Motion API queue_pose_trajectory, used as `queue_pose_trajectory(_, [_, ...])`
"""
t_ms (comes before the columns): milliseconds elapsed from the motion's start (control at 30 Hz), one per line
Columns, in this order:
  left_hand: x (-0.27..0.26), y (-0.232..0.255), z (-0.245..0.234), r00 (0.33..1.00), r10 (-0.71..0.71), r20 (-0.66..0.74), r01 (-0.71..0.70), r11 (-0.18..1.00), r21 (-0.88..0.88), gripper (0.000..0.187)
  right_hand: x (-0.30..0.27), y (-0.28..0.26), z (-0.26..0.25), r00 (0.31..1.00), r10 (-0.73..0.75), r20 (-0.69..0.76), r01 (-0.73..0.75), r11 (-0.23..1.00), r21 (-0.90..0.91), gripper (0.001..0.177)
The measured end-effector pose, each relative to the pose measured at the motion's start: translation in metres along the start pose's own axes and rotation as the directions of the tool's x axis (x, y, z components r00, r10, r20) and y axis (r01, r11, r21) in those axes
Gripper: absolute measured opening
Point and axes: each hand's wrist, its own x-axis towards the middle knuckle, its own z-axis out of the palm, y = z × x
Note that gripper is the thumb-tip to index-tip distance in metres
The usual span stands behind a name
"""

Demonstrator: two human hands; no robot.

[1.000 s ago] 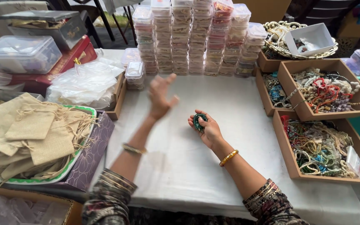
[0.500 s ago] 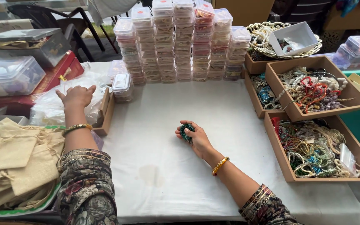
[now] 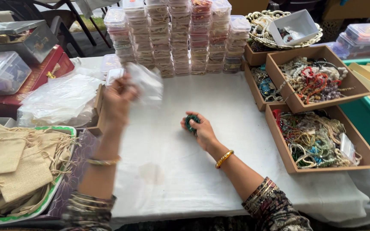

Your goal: The person coils a green beaded necklace and places it into a small plastic bag, then into a beige drawstring pouch, and finally into a clear plastic container. The person repeats this process with a second necklace, placing it into a bag, pouch, and container.

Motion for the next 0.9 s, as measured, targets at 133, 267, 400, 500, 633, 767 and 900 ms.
queue_pose_trajectory(133, [-0.05, -0.129, 0.034, 0.983, -0.153, 0.101, 0.165, 0.979, -0.123, 0.046, 0.009, -0.019, -0.021, 0.979, -0.165, -0.12, 0.17, 0.985, 0.03, 0.03])
queue_pose_trajectory(267, [-0.075, -0.111, 0.056, 0.988, -0.067, 0.142, 0.006, 0.92, 0.391, 0.048, 0.008, -0.04, -0.029, 0.946, -0.223, -0.234, 0.219, 0.975, -0.04, 0.03])
queue_pose_trajectory(400, [-0.078, -0.071, 0.046, 0.831, 0.037, 0.554, -0.377, 0.771, 0.514, 0.028, 0.004, -0.046, -0.022, 0.954, -0.198, -0.224, 0.179, 0.979, -0.1, 0.031])
queue_pose_trajectory(500, [-0.082, -0.068, 0.042, 0.629, -0.036, 0.776, -0.48, 0.768, 0.424, 0.032, 0.003, -0.042, -0.02, 0.972, -0.165, -0.17, 0.145, 0.981, -0.125, 0.03])
queue_pose_trajectory(633, [-0.091, -0.082, 0.044, 0.6, -0.098, 0.794, -0.563, 0.653, 0.506, 0.028, -0.006, -0.044, -0.011, 0.974, -0.145, -0.174, 0.117, 0.98, -0.164, 0.03])
queue_pose_trajectory(767, [-0.091, -0.081, 0.047, 0.701, -0.148, 0.698, -0.499, 0.597, 0.628, 0.011, -0.007, -0.046, -0.009, 0.971, -0.198, -0.132, 0.175, 0.97, -0.169, 0.03])
queue_pose_trajectory(900, [-0.092, -0.091, 0.047, 0.737, -0.121, 0.665, -0.482, 0.596, 0.642, 0.013, -0.011, -0.043, -0.003, 0.976, -0.208, -0.071, 0.194, 0.968, -0.16, 0.031])
